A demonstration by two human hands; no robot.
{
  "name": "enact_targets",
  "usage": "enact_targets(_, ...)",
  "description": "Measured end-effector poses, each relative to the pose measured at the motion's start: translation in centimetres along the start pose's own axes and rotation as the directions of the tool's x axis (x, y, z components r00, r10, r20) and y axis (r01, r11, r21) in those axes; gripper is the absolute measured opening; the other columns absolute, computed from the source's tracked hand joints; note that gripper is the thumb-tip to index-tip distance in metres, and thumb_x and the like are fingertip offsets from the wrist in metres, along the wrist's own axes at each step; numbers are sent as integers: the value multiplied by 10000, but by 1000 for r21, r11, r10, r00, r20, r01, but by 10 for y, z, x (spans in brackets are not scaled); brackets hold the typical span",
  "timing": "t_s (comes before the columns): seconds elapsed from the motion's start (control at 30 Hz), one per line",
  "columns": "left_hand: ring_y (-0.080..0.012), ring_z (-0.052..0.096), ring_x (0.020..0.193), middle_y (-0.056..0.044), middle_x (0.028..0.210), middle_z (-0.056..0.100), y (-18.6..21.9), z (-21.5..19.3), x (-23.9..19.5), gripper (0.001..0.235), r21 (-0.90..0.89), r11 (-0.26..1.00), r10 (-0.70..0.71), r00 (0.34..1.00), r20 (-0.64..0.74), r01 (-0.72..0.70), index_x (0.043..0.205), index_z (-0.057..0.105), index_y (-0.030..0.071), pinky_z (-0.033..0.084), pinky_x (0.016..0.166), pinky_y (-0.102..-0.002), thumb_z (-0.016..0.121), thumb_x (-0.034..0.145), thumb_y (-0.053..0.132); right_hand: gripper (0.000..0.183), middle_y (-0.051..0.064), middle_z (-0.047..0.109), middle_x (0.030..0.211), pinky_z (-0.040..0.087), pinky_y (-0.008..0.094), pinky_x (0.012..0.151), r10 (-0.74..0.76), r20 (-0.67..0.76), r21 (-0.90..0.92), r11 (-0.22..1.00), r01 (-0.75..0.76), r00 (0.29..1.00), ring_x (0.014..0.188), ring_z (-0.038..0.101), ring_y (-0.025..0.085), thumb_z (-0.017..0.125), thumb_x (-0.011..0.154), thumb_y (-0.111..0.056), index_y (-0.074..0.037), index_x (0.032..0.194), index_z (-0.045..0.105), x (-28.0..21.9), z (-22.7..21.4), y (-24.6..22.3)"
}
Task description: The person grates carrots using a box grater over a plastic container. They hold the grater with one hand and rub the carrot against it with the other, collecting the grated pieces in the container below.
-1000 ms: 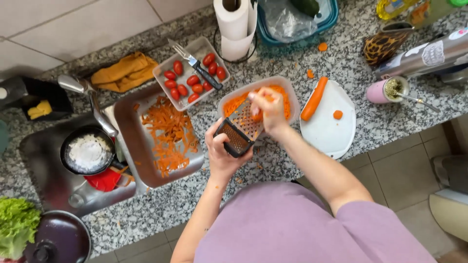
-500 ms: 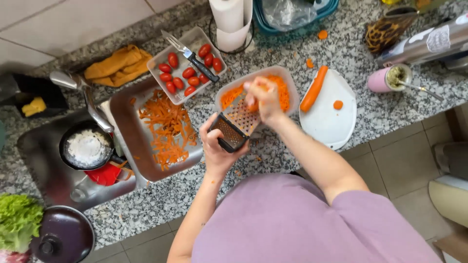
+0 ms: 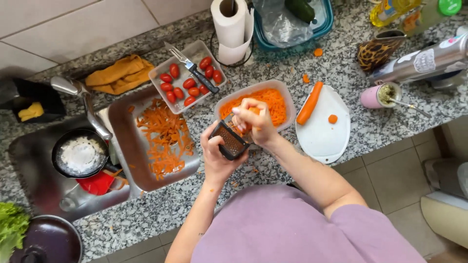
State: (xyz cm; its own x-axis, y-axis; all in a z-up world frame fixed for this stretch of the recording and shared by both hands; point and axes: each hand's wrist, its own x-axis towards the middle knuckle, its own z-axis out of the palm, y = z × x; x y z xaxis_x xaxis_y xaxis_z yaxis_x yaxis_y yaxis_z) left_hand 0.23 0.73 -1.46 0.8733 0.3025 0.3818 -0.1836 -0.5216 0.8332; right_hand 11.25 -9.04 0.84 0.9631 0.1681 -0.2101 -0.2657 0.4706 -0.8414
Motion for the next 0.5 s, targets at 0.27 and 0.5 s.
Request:
enact_targets(0.27,-404,485,1148,-135,1278,425,-3,-2,-4,639,-7,1000,-9,1000,-2,9,870,346,157,496,862,-548,884,535,237,298,102,398,350,344,234,335,10,2,-68,998,-10,1000,308,452,168,680,740,-90,-73,524,476,-5,6,2)
enact_targets(0.5,-399,491,1144,-129,1281,435,5,-2,6,608,60,997,39,999,26,-41,865,357,151,499,843,-551,876,556,220,253,82,567,531,481,241,543,-129,-96,-349,933,88,987,565,620,164,654,856,-231,-100,667,547,29,-47,9)
